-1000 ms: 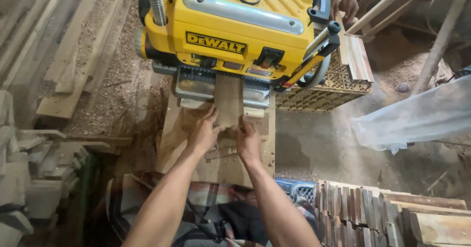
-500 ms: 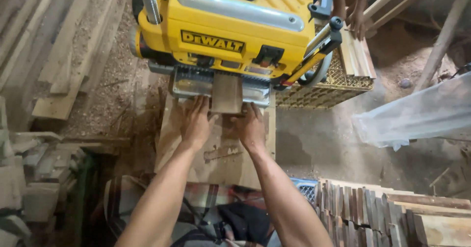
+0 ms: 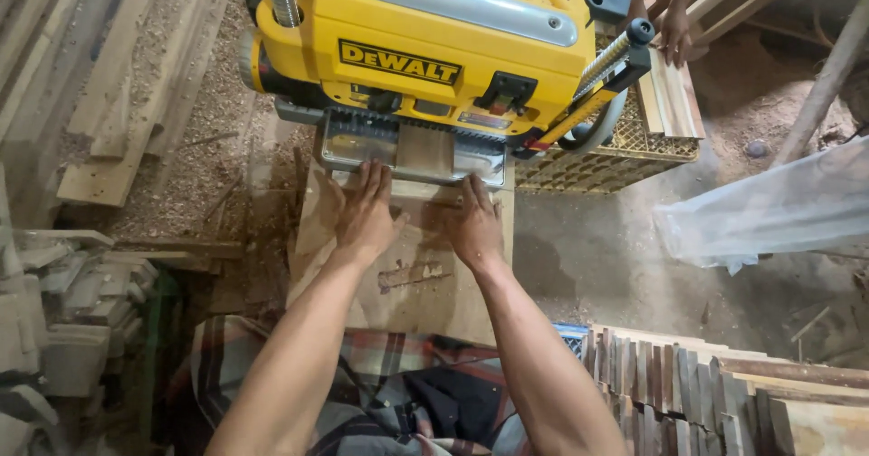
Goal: Feeding wood planks into a thickness planer to smooth and level the surfaces.
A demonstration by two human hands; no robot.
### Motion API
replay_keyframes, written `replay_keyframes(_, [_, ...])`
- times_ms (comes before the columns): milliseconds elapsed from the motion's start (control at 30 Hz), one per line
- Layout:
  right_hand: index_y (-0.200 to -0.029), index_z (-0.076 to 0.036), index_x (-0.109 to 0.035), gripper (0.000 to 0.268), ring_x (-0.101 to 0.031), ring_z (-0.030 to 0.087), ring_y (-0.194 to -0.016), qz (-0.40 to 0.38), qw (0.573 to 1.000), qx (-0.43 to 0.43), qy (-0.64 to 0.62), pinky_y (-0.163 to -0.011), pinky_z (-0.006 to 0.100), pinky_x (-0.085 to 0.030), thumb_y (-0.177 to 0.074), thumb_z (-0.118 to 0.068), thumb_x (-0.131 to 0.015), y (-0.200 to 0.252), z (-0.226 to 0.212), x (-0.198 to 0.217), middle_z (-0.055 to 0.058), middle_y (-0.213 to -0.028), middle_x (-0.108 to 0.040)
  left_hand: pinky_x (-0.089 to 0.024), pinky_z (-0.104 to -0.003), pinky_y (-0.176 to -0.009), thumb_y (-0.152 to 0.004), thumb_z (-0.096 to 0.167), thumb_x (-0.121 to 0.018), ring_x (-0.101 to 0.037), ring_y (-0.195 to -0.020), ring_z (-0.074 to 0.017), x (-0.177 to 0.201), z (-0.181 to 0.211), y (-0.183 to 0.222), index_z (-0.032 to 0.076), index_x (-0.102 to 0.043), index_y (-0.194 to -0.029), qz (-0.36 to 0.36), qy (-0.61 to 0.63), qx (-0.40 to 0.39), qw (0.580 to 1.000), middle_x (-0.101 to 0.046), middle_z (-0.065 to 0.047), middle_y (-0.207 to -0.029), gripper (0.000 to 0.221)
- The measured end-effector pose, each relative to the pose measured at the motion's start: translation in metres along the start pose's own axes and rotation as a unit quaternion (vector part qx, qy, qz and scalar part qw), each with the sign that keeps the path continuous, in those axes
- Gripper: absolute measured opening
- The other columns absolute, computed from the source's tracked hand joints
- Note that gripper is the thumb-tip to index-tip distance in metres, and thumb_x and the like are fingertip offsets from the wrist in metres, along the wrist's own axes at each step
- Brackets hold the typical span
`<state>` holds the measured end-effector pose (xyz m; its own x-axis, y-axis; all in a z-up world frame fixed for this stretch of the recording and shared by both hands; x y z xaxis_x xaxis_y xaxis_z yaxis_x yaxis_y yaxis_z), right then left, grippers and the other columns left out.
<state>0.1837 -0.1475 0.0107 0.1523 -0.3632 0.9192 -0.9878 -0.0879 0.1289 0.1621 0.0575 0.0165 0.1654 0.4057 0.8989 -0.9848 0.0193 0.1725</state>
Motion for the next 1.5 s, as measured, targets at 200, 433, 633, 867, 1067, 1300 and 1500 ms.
replay_keyframes(200, [-0.159, -0.011, -0.037, 0.091, -0.032, 0.024, -0.153, -0.012, 0.998, 0.023, 0.055, -0.118, 0.061, -0.038, -0.081, -0.033, -0.078, -0.004, 0.009, -0.006, 0.007, -0.166, -0.030, 0.003, -0.077, -0.117, -0.091, 0.050, -0.063, -0.006, -0.161, -0.0246, 0.007, 0.002, -0.001, 0.009, -0.023, -0.163, -0.031, -0.021, -0.003, 0.999, -0.014, -0.012, -0.173, 0.092])
replay_keyframes(433, [-0.162, -0.012, -0.031, 0.088, -0.033, 0.032, -0.153, -0.075, 0.996, 0.004, 0.037, -0.119, 0.064, -0.032, -0.086, -0.027, -0.072, 0.001, -0.007, 0.020, 0.008, -0.168, -0.022, 0.008, -0.079, -0.116, -0.090, 0.051, -0.062, 0.001, -0.161, -0.0238, 0.011, 0.000, -0.008, 0.008, -0.019, -0.164, -0.073, 0.001, 0.003, 0.997, -0.007, -0.011, -0.174, 0.096])
replay_keyframes(633, [-0.164, -0.016, -0.027, 0.090, -0.031, 0.034, -0.153, -0.110, 0.993, -0.011, 0.043, -0.122, 0.063, -0.028, -0.087, -0.031, -0.072, -0.006, 0.001, 0.010, 0.005, -0.170, -0.018, 0.008, -0.082, -0.114, -0.092, 0.045, -0.060, 0.001, -0.161, -0.0231, 0.022, 0.000, -0.006, 0.012, -0.018, -0.164, -0.097, 0.013, 0.013, 0.995, -0.006, -0.009, -0.174, 0.091])
replay_keyframes(867, [-0.165, -0.017, -0.027, 0.092, -0.043, 0.050, -0.142, -0.145, 0.986, -0.016, 0.079, -0.121, 0.061, -0.030, -0.087, -0.027, -0.074, -0.010, -0.008, 0.020, 0.007, -0.171, -0.015, 0.004, -0.082, -0.115, -0.094, 0.053, -0.051, 0.003, -0.161, -0.0174, 0.011, -0.006, -0.012, 0.017, -0.013, -0.166, -0.126, -0.028, 0.027, 0.991, -0.003, -0.003, -0.175, 0.088])
replay_keyframes(1067, [-0.164, -0.016, -0.030, 0.095, -0.045, 0.057, -0.136, -0.149, 0.985, -0.004, 0.087, -0.121, 0.063, -0.031, -0.083, -0.027, -0.079, -0.012, 0.000, 0.019, 0.008, -0.171, -0.015, 0.010, -0.084, -0.110, -0.094, 0.053, -0.051, 0.005, -0.161, -0.0187, 0.020, -0.003, -0.009, 0.017, -0.014, -0.166, -0.119, -0.027, 0.024, 0.992, -0.003, -0.004, -0.175, 0.088])
replay_keyframes(1300, [-0.163, -0.015, -0.031, 0.085, -0.043, 0.060, -0.135, -0.149, 0.985, -0.011, 0.091, -0.122, 0.062, -0.031, -0.091, -0.032, -0.072, 0.003, -0.018, 0.040, 0.005, -0.170, -0.015, 0.012, -0.082, -0.112, -0.095, 0.054, -0.047, 0.005, -0.160, -0.0171, 0.013, -0.006, -0.011, 0.019, -0.011, -0.166, -0.128, -0.052, 0.029, 0.990, 0.000, -0.001, -0.175, 0.088])
replay_keyframes(1500, [-0.164, -0.015, -0.026, 0.080, -0.040, 0.060, -0.138, -0.152, 0.984, -0.004, 0.096, -0.123, 0.062, -0.029, -0.096, -0.029, -0.064, 0.008, -0.024, 0.047, 0.002, -0.169, -0.018, 0.009, -0.082, -0.115, -0.094, 0.054, -0.047, 0.008, -0.160, -0.0166, 0.032, 0.005, -0.003, 0.018, -0.010, -0.166, -0.136, -0.079, 0.031, 0.987, 0.002, -0.001, -0.175, 0.089])
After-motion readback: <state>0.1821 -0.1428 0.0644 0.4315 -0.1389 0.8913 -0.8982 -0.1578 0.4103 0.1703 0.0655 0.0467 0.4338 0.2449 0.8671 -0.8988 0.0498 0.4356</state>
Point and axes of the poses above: each hand's wrist, its own y-axis away from the middle knuckle, its own x-axis out of the back of the hand, z = x × y, the point moved 1 cm from there along -y, towards the middle knuckle
